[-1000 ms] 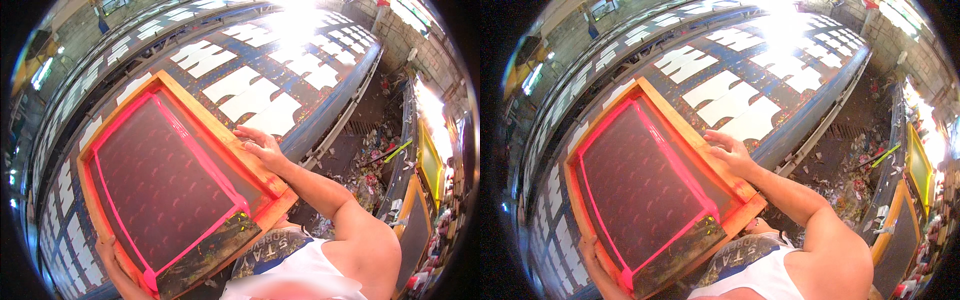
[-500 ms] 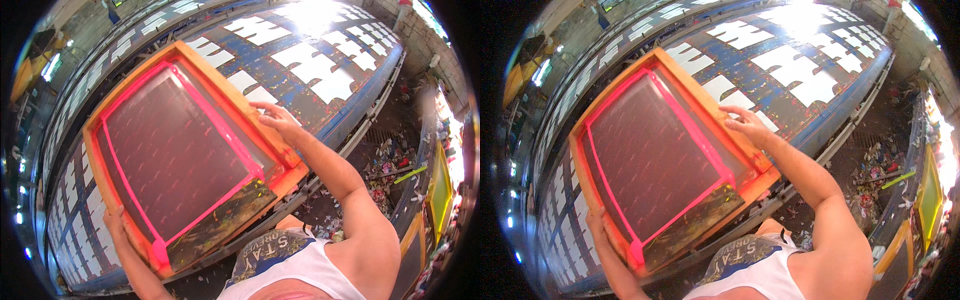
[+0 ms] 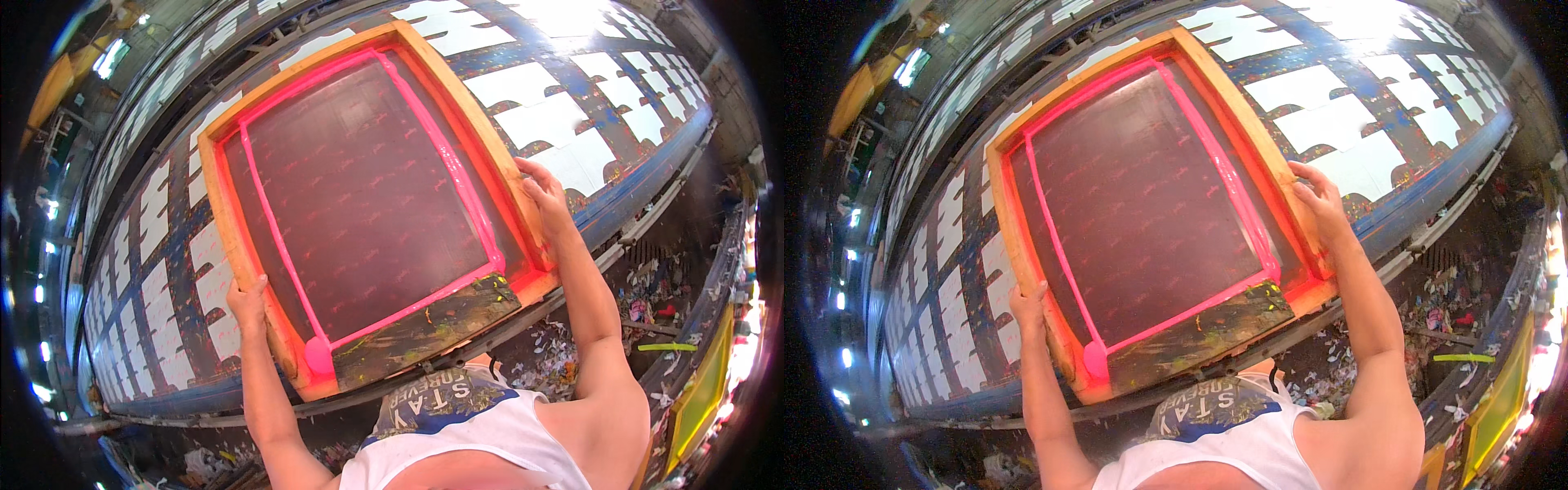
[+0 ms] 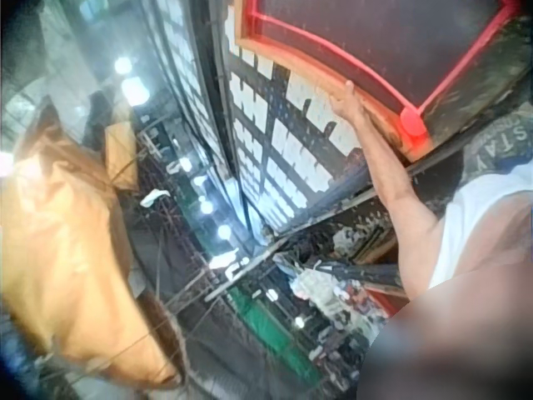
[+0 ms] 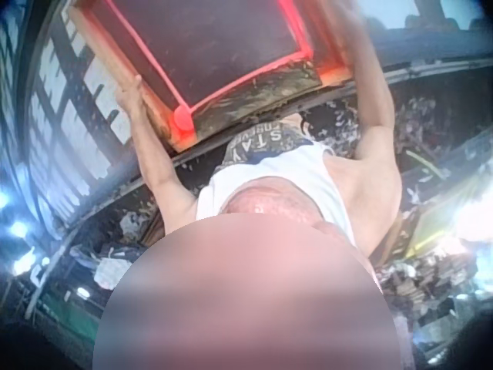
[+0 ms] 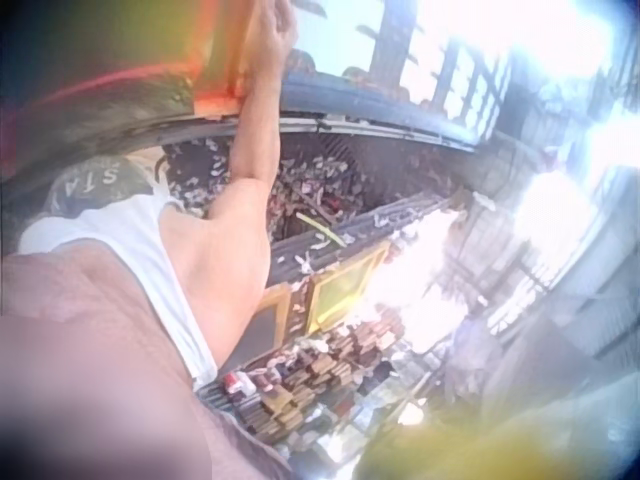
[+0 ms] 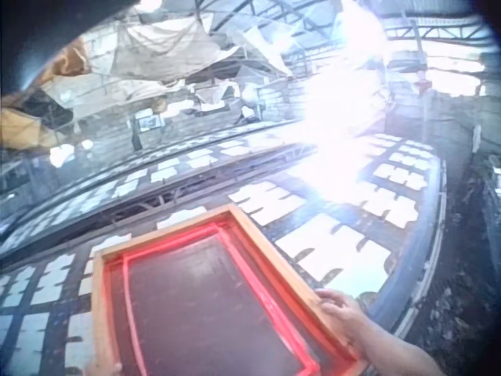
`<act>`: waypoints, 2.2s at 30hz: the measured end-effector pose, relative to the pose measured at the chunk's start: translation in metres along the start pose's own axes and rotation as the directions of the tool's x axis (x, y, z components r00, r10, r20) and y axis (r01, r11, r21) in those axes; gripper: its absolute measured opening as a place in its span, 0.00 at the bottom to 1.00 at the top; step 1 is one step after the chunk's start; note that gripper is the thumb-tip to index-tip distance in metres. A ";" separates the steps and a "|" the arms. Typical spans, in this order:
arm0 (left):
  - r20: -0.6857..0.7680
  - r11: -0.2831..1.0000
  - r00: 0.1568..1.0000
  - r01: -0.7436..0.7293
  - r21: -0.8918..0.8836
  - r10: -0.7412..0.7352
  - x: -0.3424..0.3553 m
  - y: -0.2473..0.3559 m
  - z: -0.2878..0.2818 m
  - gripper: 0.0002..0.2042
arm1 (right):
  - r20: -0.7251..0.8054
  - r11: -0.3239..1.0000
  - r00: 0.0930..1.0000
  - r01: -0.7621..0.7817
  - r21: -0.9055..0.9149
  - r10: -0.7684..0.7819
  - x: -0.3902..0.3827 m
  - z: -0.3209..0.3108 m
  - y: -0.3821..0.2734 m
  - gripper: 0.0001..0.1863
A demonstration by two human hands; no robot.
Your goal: The person uses a squeegee to pull pink ink across a screen-printing frame placed over a large flat surface with a checkered pattern. The person repeatedly repositions the frame and pulls the squeegee to transfer ink through the screen mesh onto the surface below.
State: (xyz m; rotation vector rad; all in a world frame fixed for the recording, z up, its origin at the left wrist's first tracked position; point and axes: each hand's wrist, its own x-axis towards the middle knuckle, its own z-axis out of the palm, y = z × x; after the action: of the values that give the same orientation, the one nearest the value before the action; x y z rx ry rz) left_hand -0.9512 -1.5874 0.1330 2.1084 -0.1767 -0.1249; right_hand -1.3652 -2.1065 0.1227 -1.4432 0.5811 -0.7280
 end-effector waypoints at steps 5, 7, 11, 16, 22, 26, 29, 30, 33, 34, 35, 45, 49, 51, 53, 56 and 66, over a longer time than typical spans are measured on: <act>0.011 0.997 1.000 0.008 -0.076 -0.008 -0.016 0.015 0.022 0.19 | 0.021 0.998 0.999 0.032 0.055 -0.033 0.001 -0.031 0.006 0.38; 0.007 0.996 1.000 0.016 -0.091 -0.015 -0.019 0.018 0.026 0.19 | 0.036 0.996 0.999 0.006 0.092 -0.009 0.002 -0.038 0.005 0.37; -0.014 0.995 1.000 -0.006 -0.098 0.004 -0.023 0.024 0.032 0.18 | 0.045 0.987 0.999 0.000 0.162 -0.007 0.007 -0.047 0.004 0.36; -0.030 1.000 0.999 -0.028 0.006 0.028 -0.022 0.022 0.031 0.17 | 0.053 0.994 0.999 -0.005 0.110 -0.001 0.007 -0.050 0.006 0.36; -0.026 0.994 0.997 0.070 0.087 -0.068 -0.015 0.009 0.040 0.13 | 0.067 0.891 0.986 0.167 -0.423 -0.154 -0.011 -0.020 -0.019 0.33; -0.008 0.987 0.997 0.077 0.141 -0.077 -0.012 0.003 0.049 0.13 | 0.314 0.497 0.880 0.463 -0.734 -0.357 -0.061 0.021 -0.059 0.32; 0.021 0.990 0.997 0.074 0.121 -0.077 -0.011 -0.003 0.052 0.15 | 0.664 0.550 0.730 0.626 -0.552 -0.164 -0.103 0.050 -0.080 0.29; 0.026 0.992 0.996 0.080 0.101 -0.083 -0.010 -0.005 0.051 0.16 | 0.768 0.567 0.634 0.669 -0.481 -0.096 -0.114 0.059 -0.084 0.28; -0.016 0.977 0.997 0.078 0.199 -0.077 -0.007 -0.013 0.051 0.18 | 0.876 0.562 0.480 0.739 -0.370 -0.054 -0.143 0.090 -0.088 0.26; -0.034 0.966 0.998 0.065 0.248 -0.058 -0.007 -0.013 0.053 0.19 | 0.873 0.500 0.485 0.770 -0.396 -0.056 -0.148 0.096 -0.088 0.25; -0.048 0.957 0.998 0.059 0.284 -0.047 -0.007 -0.015 0.053 0.19 | 0.869 0.437 0.492 0.793 -0.424 -0.048 -0.152 0.103 -0.087 0.25; -0.123 0.976 0.992 -0.015 0.219 0.043 -0.019 0.000 0.061 0.21 | 0.808 0.193 0.583 0.786 -0.587 0.082 -0.159 0.188 -0.077 0.24; -0.145 0.947 0.979 -0.093 0.307 0.143 -0.022 0.001 0.063 0.27 | 0.661 0.096 0.633 0.689 -0.718 0.403 -0.140 0.209 -0.084 0.24; -0.139 0.936 0.975 -0.119 0.331 0.173 -0.021 0.001 0.065 0.29 | 0.683 0.193 0.633 0.666 -0.720 0.365 -0.137 0.203 -0.093 0.24; -0.142 0.936 0.977 -0.101 0.337 0.157 -0.020 0.000 0.066 0.30 | 0.696 0.184 0.641 0.679 -0.711 0.324 -0.148 0.198 -0.097 0.25; -0.110 0.932 0.985 -0.088 0.352 0.134 -0.017 0.000 0.066 0.30 | 0.670 0.145 0.664 0.666 -0.732 0.332 -0.170 0.197 -0.094 0.27; -0.106 0.937 0.986 -0.085 0.340 0.128 -0.019 0.001 0.063 0.30 | 0.725 0.084 0.688 0.725 -0.684 -0.032 -0.144 0.204 -0.037 0.35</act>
State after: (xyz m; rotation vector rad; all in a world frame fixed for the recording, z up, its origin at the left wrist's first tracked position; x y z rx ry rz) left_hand -0.9799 -1.6376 0.1022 2.4311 -0.2499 0.1124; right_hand -1.3128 -1.8627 0.1611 -3.0656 0.0365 -0.1949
